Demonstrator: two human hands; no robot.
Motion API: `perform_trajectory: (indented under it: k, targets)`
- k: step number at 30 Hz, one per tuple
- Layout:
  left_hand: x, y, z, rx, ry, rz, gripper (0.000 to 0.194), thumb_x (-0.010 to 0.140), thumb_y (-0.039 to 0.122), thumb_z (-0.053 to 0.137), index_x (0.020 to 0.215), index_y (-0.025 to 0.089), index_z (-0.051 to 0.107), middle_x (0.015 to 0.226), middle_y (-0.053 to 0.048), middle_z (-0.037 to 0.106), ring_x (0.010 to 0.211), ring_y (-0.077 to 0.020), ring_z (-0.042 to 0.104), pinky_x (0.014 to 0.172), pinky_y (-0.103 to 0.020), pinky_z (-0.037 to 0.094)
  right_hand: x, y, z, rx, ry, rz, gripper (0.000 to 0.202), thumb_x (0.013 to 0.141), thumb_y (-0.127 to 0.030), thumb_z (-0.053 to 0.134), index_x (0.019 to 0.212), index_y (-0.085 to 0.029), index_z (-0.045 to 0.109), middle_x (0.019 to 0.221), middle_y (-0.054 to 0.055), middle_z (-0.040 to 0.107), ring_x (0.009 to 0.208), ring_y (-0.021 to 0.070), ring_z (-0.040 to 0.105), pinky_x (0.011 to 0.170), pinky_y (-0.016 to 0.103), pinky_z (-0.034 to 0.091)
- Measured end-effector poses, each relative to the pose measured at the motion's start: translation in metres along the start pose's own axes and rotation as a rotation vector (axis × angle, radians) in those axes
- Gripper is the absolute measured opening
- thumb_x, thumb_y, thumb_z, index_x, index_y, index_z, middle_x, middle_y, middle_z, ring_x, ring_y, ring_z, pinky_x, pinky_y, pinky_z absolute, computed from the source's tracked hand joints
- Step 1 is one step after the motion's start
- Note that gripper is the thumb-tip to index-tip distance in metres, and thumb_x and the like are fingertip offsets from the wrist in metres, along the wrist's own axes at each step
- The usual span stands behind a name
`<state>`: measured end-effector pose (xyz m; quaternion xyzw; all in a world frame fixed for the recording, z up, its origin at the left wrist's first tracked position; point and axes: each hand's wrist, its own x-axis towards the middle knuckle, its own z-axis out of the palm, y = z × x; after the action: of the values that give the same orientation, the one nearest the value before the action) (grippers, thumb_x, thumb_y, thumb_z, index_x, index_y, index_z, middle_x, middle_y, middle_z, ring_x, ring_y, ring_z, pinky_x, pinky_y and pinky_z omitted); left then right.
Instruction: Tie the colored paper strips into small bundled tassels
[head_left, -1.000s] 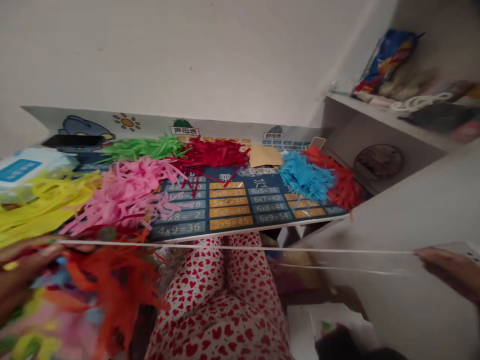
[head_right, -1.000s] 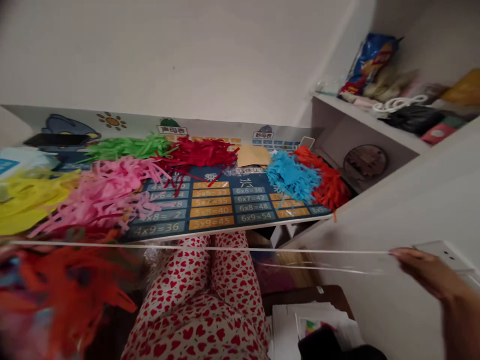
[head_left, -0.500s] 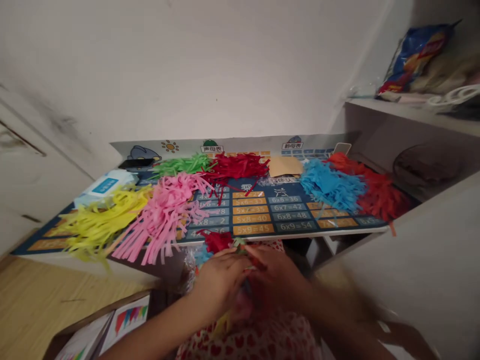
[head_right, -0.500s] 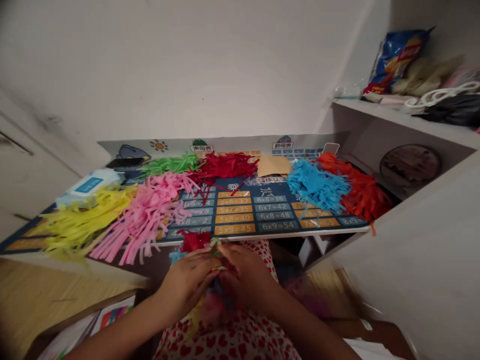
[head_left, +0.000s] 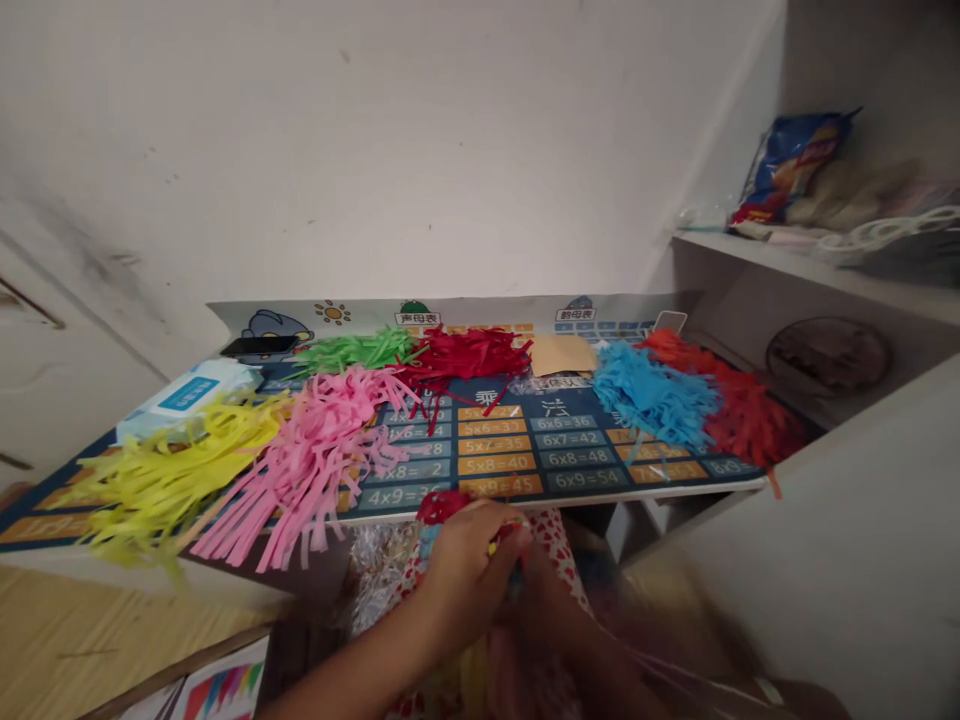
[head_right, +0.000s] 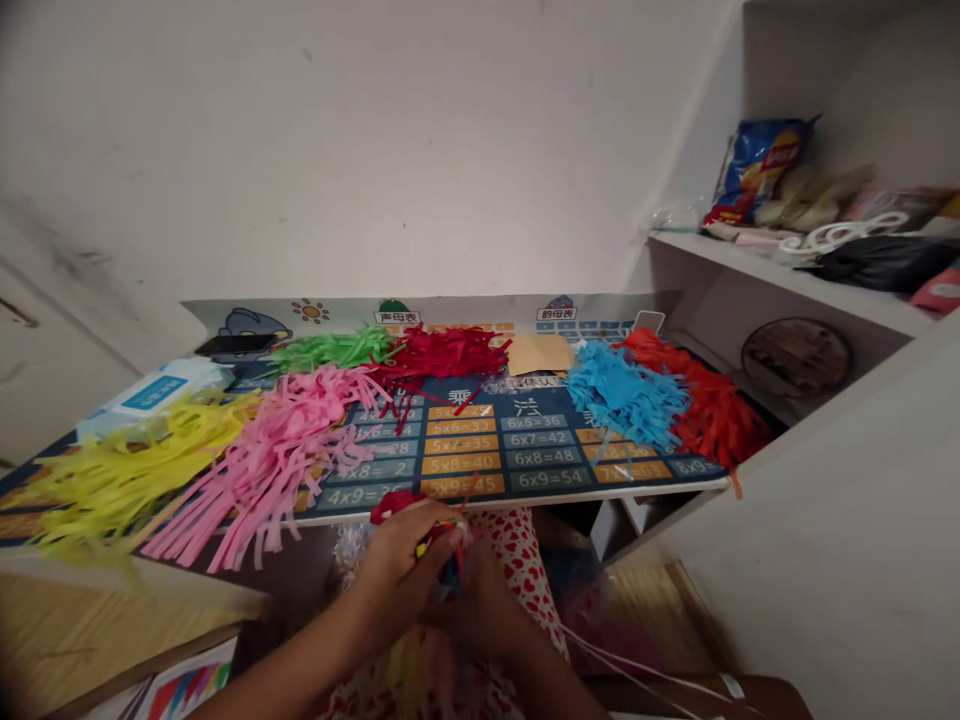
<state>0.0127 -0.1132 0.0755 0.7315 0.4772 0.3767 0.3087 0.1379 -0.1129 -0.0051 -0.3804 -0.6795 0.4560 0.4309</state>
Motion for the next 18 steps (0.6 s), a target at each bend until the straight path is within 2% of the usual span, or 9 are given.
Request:
perform_trajectory:
  k: [1,2,4,6,10,14,16,18]
  targets:
    - [0.005,-0.002,0.003,-0.106,0.011,-0.047,0.017,0.084,0.028,0.057,0.097,0.019,0.062,0.097,-0.007,0.069,0.091,-0.0211,0.064,0.083,-0.034,0.049,0.003,0.001,0.001,0.03,0.033,0.041,0.036,0.069,-0.037,0.069,0.101,-0.02,0.066,0.095,0.007,0.071,0.089,0.0243,0.066,0.079,0.035,0.054]
    - [0.01,-0.007,0.006,-0.228,0.016,-0.093,0.033,0.076,0.026,0.066,0.108,0.019,0.057,0.108,-0.008,0.067,0.1,-0.0222,0.063,0.09,-0.035,0.048,0.005,0.001,0.0,0.059,0.066,0.079,0.026,0.073,-0.037,0.064,0.094,-0.02,0.066,0.087,0.006,0.071,0.083,0.0232,0.067,0.075,0.033,0.055]
    - [0.017,-0.02,0.012,-0.46,-0.021,-0.175,0.072,0.061,0.021,0.078,0.125,0.02,0.045,0.126,-0.011,0.059,0.117,-0.0252,0.056,0.101,-0.038,0.042,0.01,-0.001,-0.004,0.109,0.145,0.123,0.025,0.076,-0.036,0.059,0.095,-0.022,0.066,0.087,0.007,0.072,0.086,0.0242,0.067,0.076,0.035,0.055]
    - [0.018,-0.036,0.017,-0.591,-0.098,-0.247,0.089,0.052,0.019,0.083,0.13,0.02,0.041,0.132,-0.012,0.055,0.124,-0.0279,0.051,0.105,-0.041,0.039,0.014,-0.002,-0.009,0.145,0.216,0.17,0.029,0.072,-0.036,0.062,0.097,-0.023,0.066,0.093,0.009,0.072,0.091,0.0267,0.067,0.081,0.038,0.054]
    - [0.001,-0.07,0.027,-0.66,-0.135,-0.34,0.097,0.044,0.015,0.084,0.131,0.021,0.043,0.136,-0.01,0.052,0.127,-0.0304,0.047,0.107,-0.042,0.036,0.018,0.003,-0.011,0.205,0.303,0.381,0.03,0.062,-0.036,0.069,0.088,-0.022,0.066,0.082,0.009,0.072,0.078,0.029,0.067,0.073,0.04,0.055]
    - [-0.025,-0.094,0.04,-0.854,-0.144,-0.452,0.106,0.042,0.019,0.084,0.137,0.022,0.037,0.127,-0.01,0.058,0.114,-0.0294,0.056,0.096,-0.038,0.045,0.017,0.011,-0.002,0.233,0.336,0.448,0.03,0.062,-0.038,0.071,0.084,-0.019,0.067,0.077,0.007,0.071,0.072,0.0264,0.066,0.066,0.037,0.055]
    - [-0.034,-0.101,0.046,-0.893,-0.128,-0.468,0.103,0.042,0.021,0.085,0.135,0.022,0.041,0.115,-0.008,0.064,0.104,-0.0274,0.061,0.086,-0.035,0.05,0.016,0.014,0.003,0.169,0.312,0.449,0.024,0.064,-0.039,0.068,0.078,-0.02,0.067,0.075,0.007,0.07,0.07,0.0251,0.065,0.063,0.035,0.054]
    - [-0.038,-0.106,0.051,-0.805,-0.147,-0.432,0.088,0.046,0.024,0.084,0.126,0.021,0.049,0.103,-0.005,0.067,0.094,-0.024,0.063,0.08,-0.033,0.052,0.016,0.015,0.007,0.099,0.262,0.43,0.021,0.067,-0.039,0.065,0.074,-0.02,0.065,0.07,0.007,0.069,0.066,0.0238,0.063,0.059,0.033,0.054]
